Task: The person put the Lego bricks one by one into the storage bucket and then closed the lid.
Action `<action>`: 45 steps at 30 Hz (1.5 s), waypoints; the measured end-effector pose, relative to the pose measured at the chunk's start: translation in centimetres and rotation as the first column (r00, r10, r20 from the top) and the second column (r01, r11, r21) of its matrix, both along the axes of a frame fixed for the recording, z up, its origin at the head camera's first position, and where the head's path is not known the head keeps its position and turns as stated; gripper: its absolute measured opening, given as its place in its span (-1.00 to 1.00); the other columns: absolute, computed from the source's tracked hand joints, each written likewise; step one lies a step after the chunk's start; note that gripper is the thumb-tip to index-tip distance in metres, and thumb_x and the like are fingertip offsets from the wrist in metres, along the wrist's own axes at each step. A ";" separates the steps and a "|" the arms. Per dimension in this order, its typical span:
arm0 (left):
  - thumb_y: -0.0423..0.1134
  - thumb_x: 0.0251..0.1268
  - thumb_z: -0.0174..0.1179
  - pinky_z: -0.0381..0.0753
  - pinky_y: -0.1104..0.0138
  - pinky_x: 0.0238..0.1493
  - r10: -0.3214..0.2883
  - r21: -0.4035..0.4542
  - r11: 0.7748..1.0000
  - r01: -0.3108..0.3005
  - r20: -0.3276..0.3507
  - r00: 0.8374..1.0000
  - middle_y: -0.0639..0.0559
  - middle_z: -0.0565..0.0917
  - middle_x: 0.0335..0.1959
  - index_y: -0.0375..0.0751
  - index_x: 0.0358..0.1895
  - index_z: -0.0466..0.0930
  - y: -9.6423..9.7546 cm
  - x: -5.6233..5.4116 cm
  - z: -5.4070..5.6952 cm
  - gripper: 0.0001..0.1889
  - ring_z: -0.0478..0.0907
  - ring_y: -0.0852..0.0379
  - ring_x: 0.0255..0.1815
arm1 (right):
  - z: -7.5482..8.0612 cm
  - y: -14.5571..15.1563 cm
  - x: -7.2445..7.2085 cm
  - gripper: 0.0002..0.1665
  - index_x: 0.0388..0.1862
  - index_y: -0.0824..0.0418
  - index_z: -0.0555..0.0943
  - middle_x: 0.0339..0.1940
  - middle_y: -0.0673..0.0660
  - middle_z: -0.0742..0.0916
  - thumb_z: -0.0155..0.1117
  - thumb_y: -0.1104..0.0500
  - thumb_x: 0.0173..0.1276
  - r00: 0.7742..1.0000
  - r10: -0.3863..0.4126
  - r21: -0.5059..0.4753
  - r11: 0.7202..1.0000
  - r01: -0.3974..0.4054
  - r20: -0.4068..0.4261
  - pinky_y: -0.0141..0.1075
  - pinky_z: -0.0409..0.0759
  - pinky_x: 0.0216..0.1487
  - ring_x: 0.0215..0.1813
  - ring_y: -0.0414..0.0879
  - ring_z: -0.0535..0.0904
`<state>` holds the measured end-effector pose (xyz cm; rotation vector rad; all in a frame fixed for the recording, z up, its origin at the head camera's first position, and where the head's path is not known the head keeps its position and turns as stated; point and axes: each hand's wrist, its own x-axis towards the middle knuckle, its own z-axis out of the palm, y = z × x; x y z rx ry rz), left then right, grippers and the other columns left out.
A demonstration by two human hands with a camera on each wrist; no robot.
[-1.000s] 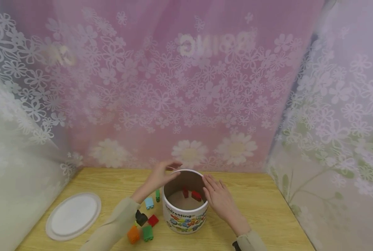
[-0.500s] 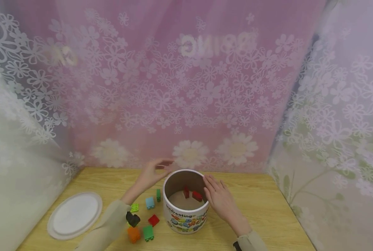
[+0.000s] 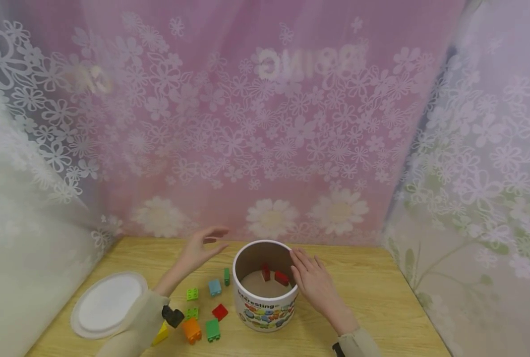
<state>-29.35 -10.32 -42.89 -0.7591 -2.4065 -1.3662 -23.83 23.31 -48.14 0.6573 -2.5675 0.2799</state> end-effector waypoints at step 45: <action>-0.19 0.34 0.37 0.68 0.01 0.10 0.066 -0.070 0.997 -0.046 0.324 0.944 -0.24 0.66 0.14 -0.22 0.20 0.62 -11.3 6.2 -9.1 -0.59 0.62 -0.23 0.11 | 0.0 0.0 -0.1 -0.43 0.43 0.35 0.47 0.41 0.28 0.55 0.21 0.21 0.49 1.000 0.003 0.000 1.000 -0.003 -0.019 0.27 0.35 0.40 0.43 0.21 0.45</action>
